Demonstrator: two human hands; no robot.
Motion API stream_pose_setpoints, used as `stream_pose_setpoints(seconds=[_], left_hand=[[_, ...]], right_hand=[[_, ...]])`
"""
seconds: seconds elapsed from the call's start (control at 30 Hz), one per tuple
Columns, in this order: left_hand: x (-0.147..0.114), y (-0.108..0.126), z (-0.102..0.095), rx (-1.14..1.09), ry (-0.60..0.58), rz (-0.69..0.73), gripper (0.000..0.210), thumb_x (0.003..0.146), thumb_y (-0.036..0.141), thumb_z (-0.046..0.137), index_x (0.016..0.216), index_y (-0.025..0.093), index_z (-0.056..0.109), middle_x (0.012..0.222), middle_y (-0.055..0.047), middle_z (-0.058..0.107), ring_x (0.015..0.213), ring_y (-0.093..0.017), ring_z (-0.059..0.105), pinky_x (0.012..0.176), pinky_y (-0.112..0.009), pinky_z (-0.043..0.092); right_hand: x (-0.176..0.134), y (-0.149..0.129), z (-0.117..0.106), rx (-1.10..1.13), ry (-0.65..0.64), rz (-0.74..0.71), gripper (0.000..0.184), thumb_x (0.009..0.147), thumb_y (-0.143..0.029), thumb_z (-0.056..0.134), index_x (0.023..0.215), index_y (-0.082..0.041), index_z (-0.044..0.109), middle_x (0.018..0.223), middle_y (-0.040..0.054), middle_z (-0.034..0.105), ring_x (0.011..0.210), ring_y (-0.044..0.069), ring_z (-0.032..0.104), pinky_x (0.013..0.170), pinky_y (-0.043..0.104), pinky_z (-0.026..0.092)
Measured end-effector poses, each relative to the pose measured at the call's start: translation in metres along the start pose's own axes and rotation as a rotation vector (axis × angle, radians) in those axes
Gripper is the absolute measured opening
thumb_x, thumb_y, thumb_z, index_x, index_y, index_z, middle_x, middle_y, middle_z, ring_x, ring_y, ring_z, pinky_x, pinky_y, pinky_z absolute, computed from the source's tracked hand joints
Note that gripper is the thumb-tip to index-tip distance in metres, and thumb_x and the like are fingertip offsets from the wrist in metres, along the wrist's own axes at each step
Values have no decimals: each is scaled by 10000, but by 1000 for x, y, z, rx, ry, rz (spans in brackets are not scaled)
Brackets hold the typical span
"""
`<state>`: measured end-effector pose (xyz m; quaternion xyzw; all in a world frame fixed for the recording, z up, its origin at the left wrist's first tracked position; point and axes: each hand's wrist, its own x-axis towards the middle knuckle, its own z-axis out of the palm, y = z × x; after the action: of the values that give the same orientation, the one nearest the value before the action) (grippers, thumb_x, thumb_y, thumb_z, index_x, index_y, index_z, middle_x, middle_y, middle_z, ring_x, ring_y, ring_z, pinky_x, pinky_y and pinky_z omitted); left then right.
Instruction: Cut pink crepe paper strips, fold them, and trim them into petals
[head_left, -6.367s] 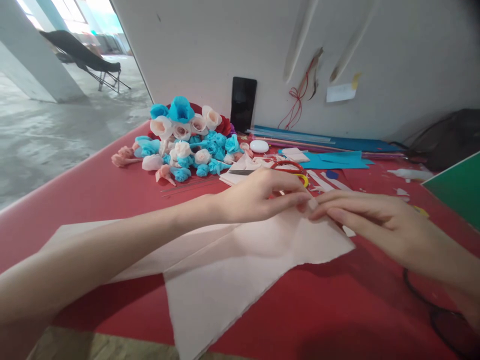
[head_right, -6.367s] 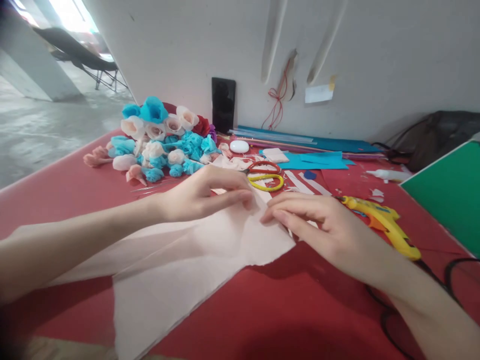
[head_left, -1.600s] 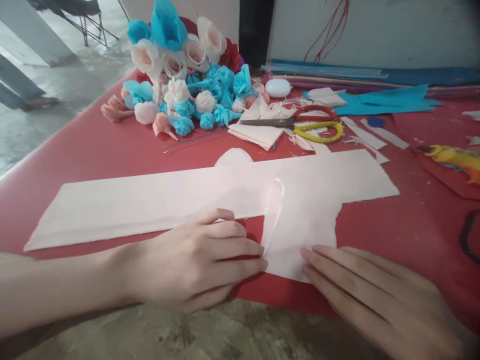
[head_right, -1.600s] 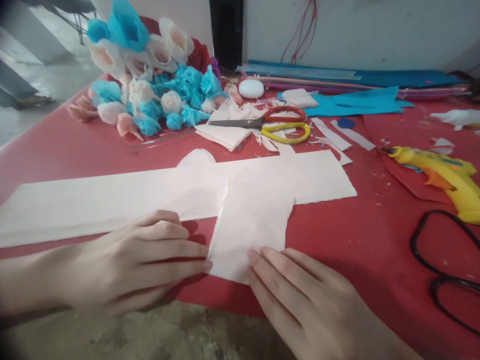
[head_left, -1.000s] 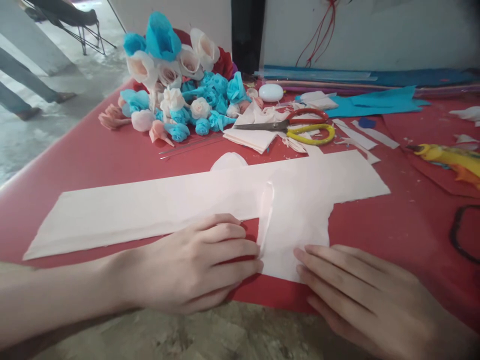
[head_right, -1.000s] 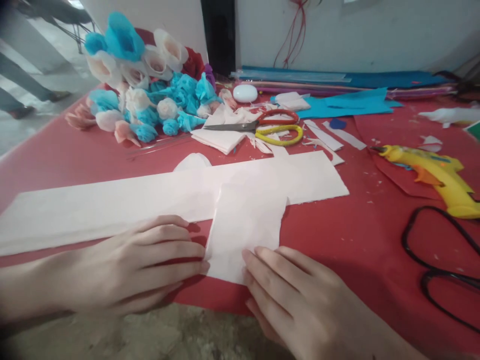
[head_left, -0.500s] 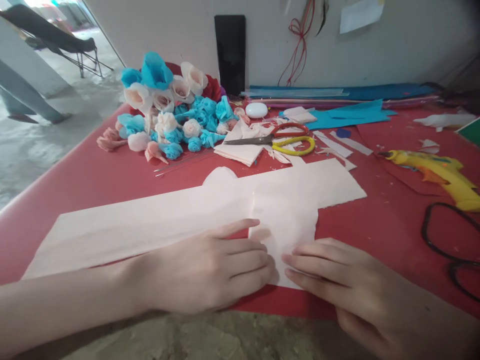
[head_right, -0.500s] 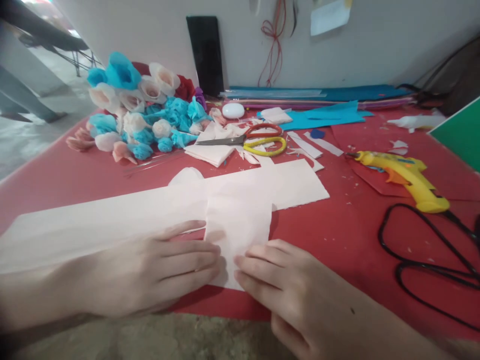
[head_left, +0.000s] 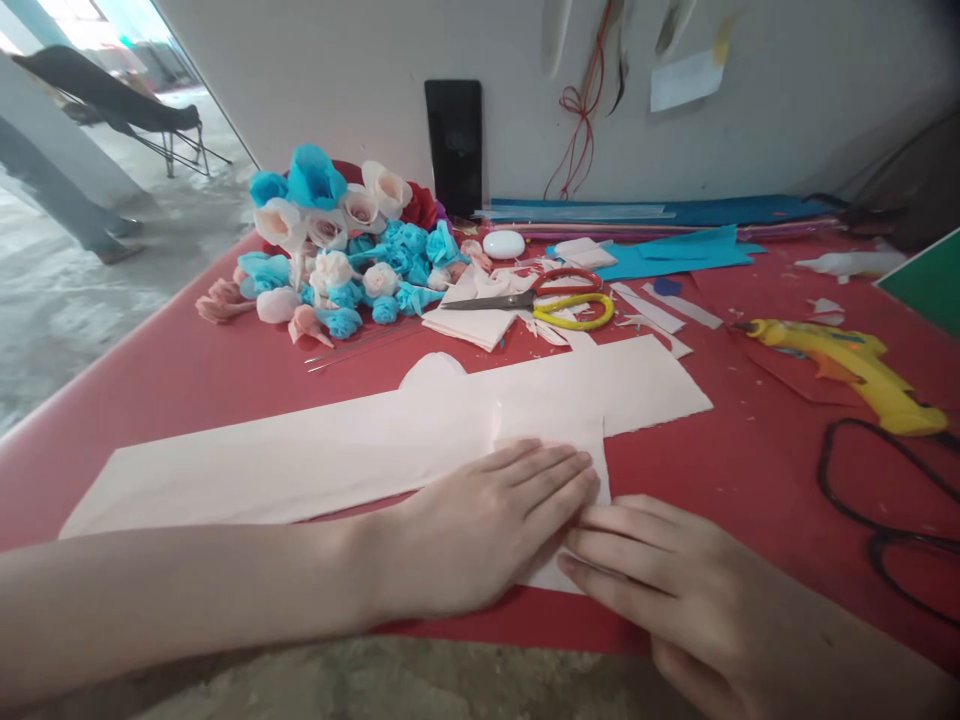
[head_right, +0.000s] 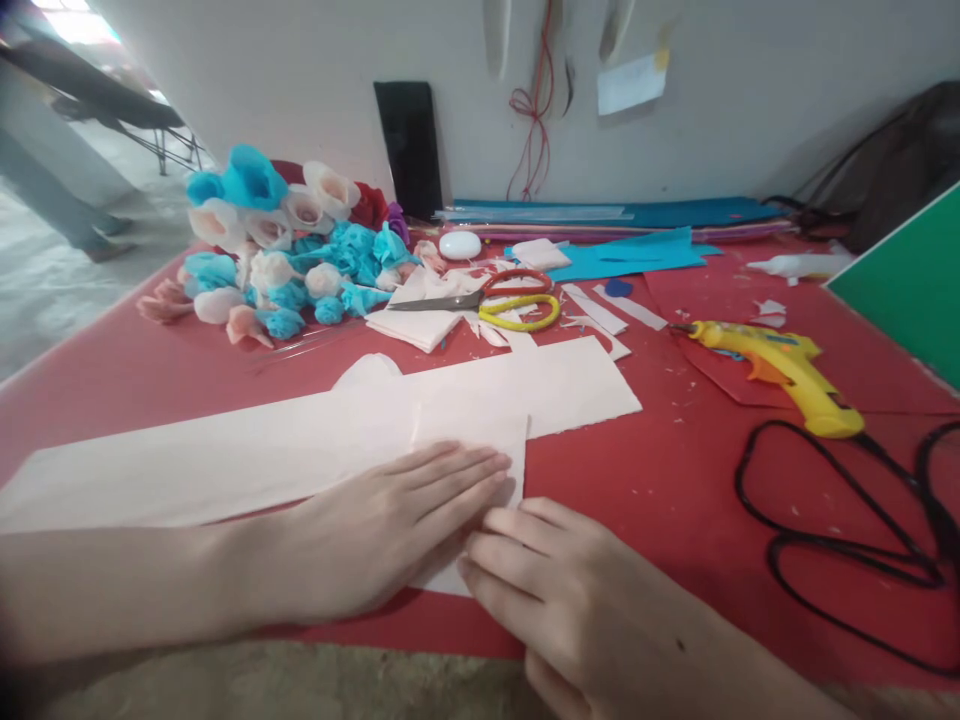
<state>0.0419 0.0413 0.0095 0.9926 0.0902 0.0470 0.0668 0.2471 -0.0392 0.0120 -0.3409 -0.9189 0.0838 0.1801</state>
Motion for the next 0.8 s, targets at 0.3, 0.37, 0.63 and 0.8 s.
stream_pose_setpoints(seconds=[0.3, 0.37, 0.63, 0.8], left_hand=[[-7, -18, -1, -29, -78, -120, 562, 956, 404, 281, 1400, 62, 253, 1489, -126, 191, 1386, -210, 177, 1137, -380, 174], [-7, -20, -3, -34, -87, -132, 593, 945, 428, 305, 1396, 47, 256, 1485, -146, 188, 1385, -224, 177, 1134, -387, 181], [-4, -23, -12, -97, -154, -163, 671, 905, 469, 386, 1387, 17, 271, 1474, -181, 204, 1380, -247, 193, 1121, -379, 209], [0, -26, -15, -144, -187, -218, 762, 857, 511, 458, 1387, 1, 259, 1476, -199, 189, 1379, -264, 191, 1115, -380, 222]], right_hand=[[-4, -1, 1, -14, -11, -8, 469, 737, -75, 414, 1156, -183, 596, 1214, 17, 618, 1150, 120, 510, 1024, 248, 372], [-3, 0, 0, -14, -21, -10, 473, 737, -75, 413, 1161, -180, 595, 1213, 36, 618, 1151, 121, 514, 1020, 251, 380], [-6, 1, 2, -4, -17, 3, 441, 757, -94, 421, 1149, -191, 600, 1213, 28, 619, 1143, 117, 520, 1032, 251, 362], [-5, -1, 2, 10, -2, 15, 435, 763, -95, 424, 1148, -198, 599, 1191, 14, 632, 1117, 121, 538, 1001, 254, 399]])
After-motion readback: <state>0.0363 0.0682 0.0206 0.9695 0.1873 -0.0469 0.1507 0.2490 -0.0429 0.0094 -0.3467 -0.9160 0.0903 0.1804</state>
